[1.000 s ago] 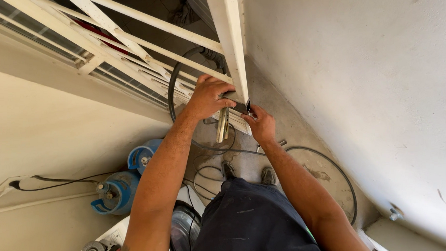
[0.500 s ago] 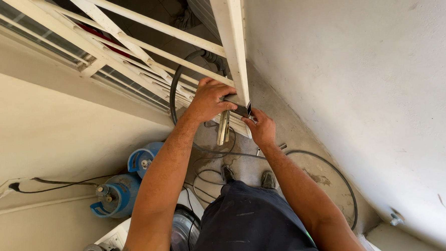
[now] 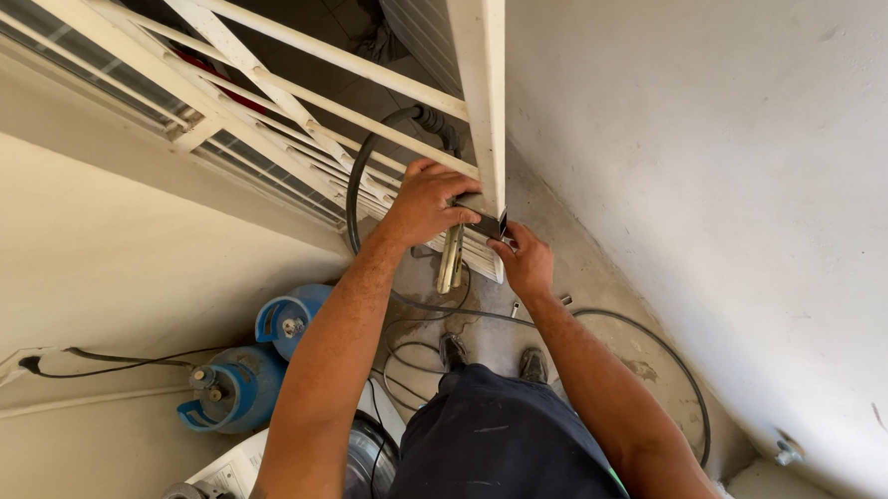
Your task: The person sets up a welding machine by plugging it in, puts on a welding glove, and then uses a welding torch to weld joints on a white metal gate.
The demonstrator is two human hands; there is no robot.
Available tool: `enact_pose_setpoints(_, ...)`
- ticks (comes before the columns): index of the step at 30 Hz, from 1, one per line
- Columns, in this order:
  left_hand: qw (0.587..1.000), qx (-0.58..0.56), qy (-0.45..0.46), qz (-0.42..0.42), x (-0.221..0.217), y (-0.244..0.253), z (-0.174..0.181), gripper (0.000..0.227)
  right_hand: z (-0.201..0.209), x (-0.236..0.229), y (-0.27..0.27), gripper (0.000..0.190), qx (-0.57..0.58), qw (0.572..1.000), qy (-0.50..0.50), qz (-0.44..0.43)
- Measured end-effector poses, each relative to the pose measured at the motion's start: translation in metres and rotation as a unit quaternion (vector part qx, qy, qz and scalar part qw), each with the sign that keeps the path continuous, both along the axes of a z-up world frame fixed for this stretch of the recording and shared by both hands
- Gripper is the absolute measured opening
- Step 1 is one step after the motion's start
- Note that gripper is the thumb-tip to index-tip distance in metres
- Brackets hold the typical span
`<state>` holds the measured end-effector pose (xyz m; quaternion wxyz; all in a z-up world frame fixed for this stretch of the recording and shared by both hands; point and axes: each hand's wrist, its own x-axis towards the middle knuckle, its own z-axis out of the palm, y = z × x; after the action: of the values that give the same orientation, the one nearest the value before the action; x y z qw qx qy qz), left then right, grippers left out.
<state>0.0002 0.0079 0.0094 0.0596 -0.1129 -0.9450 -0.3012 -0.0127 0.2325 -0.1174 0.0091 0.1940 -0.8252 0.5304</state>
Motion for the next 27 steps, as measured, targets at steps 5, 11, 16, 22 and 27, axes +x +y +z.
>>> enact_pose_setpoints(5, 1.0, 0.002, -0.007, 0.003, -0.001, 0.001, 0.002, 0.047, -0.003, -0.002, -0.001, 0.042, -0.025, 0.999, -0.035, 0.004)
enact_pose_setpoints(11, 1.0, 0.019, -0.007, 0.001, 0.001, 0.005, 0.007, 0.044, 0.003, 0.0, 0.001, 0.04, -0.016, 0.998, -0.064, 0.003)
enact_pose_setpoints(16, 1.0, 0.004, -0.005, 0.005, 0.0, 0.003, 0.003, 0.047, 0.002, 0.0, 0.001, 0.039, -0.017, 0.998, -0.059, 0.005)
enact_pose_setpoints(22, 1.0, -0.012, -0.015, 0.005, -0.004, -0.002, -0.005, 0.05, 0.006, -0.002, -0.001, 0.039, -0.016, 0.999, -0.042, 0.005)
enact_pose_setpoints(27, 1.0, -0.002, -0.011, 0.003, -0.003, -0.002, -0.006, 0.048, 0.002, 0.0, -0.001, 0.039, -0.025, 0.999, -0.035, 0.0)
